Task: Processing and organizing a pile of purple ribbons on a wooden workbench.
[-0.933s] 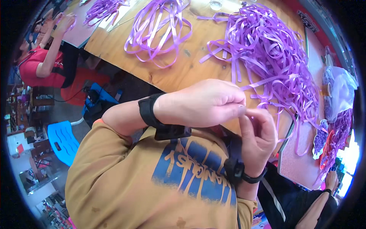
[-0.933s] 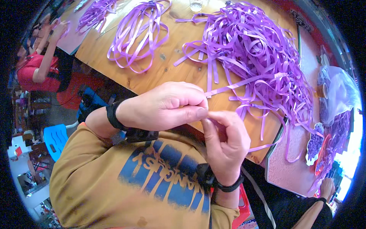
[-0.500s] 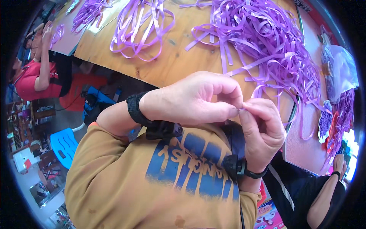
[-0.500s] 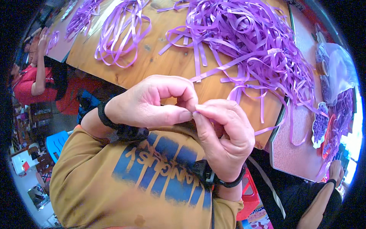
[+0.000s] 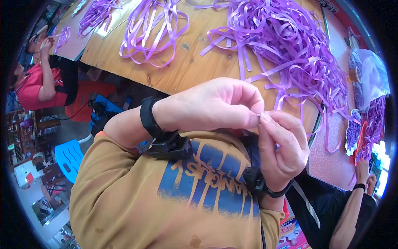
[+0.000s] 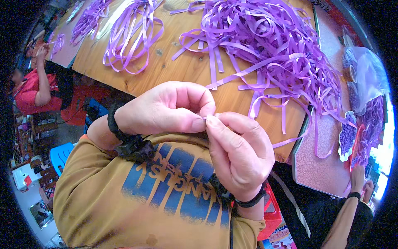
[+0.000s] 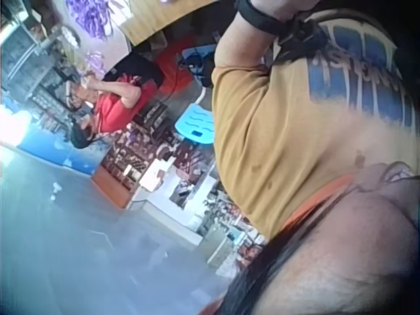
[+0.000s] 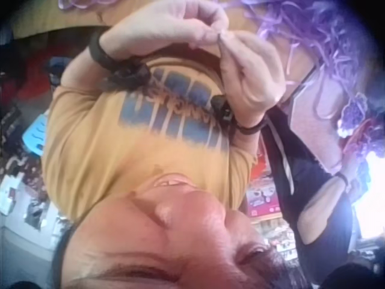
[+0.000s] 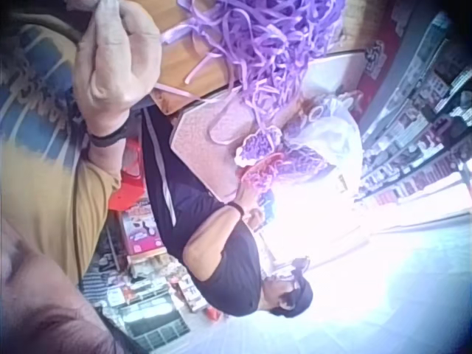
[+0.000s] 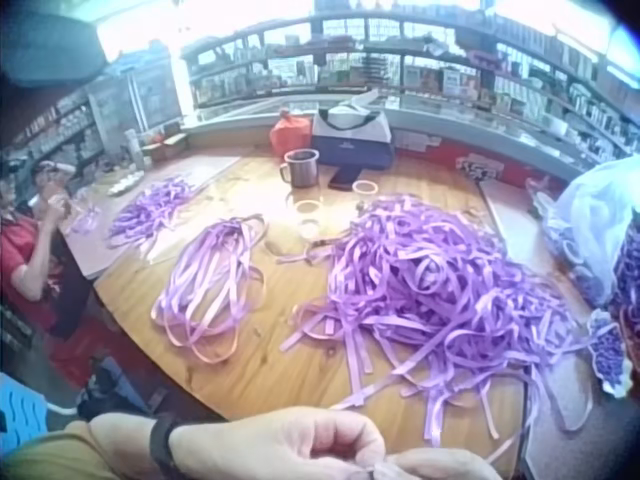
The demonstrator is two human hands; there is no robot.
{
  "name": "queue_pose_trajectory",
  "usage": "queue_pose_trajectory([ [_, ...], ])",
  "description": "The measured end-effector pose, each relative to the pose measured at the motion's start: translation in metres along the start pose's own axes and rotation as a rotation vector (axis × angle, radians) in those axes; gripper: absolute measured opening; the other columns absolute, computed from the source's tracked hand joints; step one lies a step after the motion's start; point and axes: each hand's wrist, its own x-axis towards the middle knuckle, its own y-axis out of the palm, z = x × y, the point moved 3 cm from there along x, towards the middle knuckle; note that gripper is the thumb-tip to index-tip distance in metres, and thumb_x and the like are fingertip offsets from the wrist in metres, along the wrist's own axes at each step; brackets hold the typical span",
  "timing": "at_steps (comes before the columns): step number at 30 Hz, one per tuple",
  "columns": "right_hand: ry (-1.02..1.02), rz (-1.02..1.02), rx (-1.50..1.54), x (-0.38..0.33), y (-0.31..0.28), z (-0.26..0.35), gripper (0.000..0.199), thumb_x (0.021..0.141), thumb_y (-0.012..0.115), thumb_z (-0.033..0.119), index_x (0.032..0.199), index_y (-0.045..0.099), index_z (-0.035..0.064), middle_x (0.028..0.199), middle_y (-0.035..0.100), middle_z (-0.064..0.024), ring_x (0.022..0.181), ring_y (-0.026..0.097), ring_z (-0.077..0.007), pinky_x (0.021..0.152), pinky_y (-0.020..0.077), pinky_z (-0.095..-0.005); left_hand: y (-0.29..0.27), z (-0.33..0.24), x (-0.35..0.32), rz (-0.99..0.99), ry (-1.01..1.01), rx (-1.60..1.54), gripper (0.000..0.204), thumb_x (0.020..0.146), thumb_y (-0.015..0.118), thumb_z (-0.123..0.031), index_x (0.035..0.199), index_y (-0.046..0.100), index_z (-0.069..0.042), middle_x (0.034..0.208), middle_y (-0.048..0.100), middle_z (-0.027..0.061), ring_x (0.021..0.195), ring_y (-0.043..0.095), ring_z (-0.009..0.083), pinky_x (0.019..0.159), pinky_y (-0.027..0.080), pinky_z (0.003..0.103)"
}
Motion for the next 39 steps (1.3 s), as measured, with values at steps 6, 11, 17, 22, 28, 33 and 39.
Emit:
queue_pose_trajectory([
  [6,0.077,-0.031,0.097,-0.003,0.002,-0.008,0.021,0.065,0.068,-0.009,0.082,0.062,0.0008,0.078,0.061,-0.0112,0.067,0.06,-0.0201,0.056,0.0477,-0.0261,0.001,-0.006,-0.002,-0.118,0.251,0.466,0.008,0.082,0.059,-0.006,0.084,0.053,-0.002,0.083,0.05,0.0007,0.08,0.047,0.0073,0.072,0.039,0.021],
  [11,0.132,-0.136,0.112,-0.004,0.005,-0.006,0.02,0.068,0.066,-0.01,0.082,0.059,0.004,0.079,0.059,-0.0068,0.06,0.051,-0.0077,0.047,0.0362,-0.0183,0.007,-0.017,-0.005,-0.147,0.677,0.802,0.002,0.084,0.056,-0.003,0.083,0.056,-0.002,0.089,0.056,0.0065,0.084,0.052,0.0113,0.074,0.042,0.025],
  [17,0.137,-0.155,0.059,-0.006,0.005,-0.006,0.02,0.068,0.064,-0.011,0.081,0.06,0.0034,0.079,0.057,-0.0055,0.059,0.049,-0.007,0.047,0.0355,-0.0181,0.012,-0.004,-0.005,-0.22,0.171,0.034,0.008,0.088,0.053,-0.007,0.091,0.058,0.0,0.088,0.057,0.0036,0.079,0.055,0.0086,0.071,0.046,0.021],
  [22,0.144,-0.131,0.06,-0.008,0.008,-0.009,0.02,0.069,0.062,-0.012,0.081,0.06,0.0035,0.079,0.056,-0.0046,0.059,0.047,-0.0067,0.048,0.0352,-0.0184,0.007,0.001,-0.005,-0.178,0.145,0.142,0.013,0.088,0.054,-0.008,0.095,0.058,0.002,0.084,0.058,0.0019,0.076,0.055,0.0063,0.069,0.046,0.02],
  [28,0.134,-0.133,0.047,-0.009,0.008,-0.009,0.026,0.062,0.065,-0.013,0.082,0.062,0.0039,0.075,0.058,-0.0086,0.063,0.057,-0.0166,0.051,0.0438,-0.0238,0.007,-0.004,-0.004,-0.17,0.194,0.286,0.013,0.088,0.055,-0.008,0.094,0.058,0.002,0.082,0.058,0.001,0.073,0.054,0.0049,0.066,0.045,0.019],
  [33,0.193,-0.125,0.072,-0.01,0.013,-0.004,0.021,0.067,0.065,-0.011,0.082,0.061,0.0016,0.077,0.057,-0.0074,0.064,0.053,-0.012,0.053,0.0405,-0.0211,0.006,0.0,-0.005,-0.207,0.196,0.299,0.009,0.086,0.055,-0.008,0.088,0.057,0.001,0.079,0.055,-0.001,0.072,0.05,0.0037,0.065,0.043,0.018],
  [39,0.206,-0.055,0.023,-0.011,0.012,-0.006,0.017,0.066,0.073,-0.001,0.08,0.063,0.0047,0.06,0.054,-0.0034,0.05,0.049,-0.0122,0.045,0.0367,-0.0233,0.004,-0.008,-0.012,-0.236,0.235,0.413,0.005,0.083,0.053,-0.005,0.083,0.056,-0.001,0.075,0.052,-0.0016,0.067,0.047,0.0033,0.06,0.04,0.019],
])
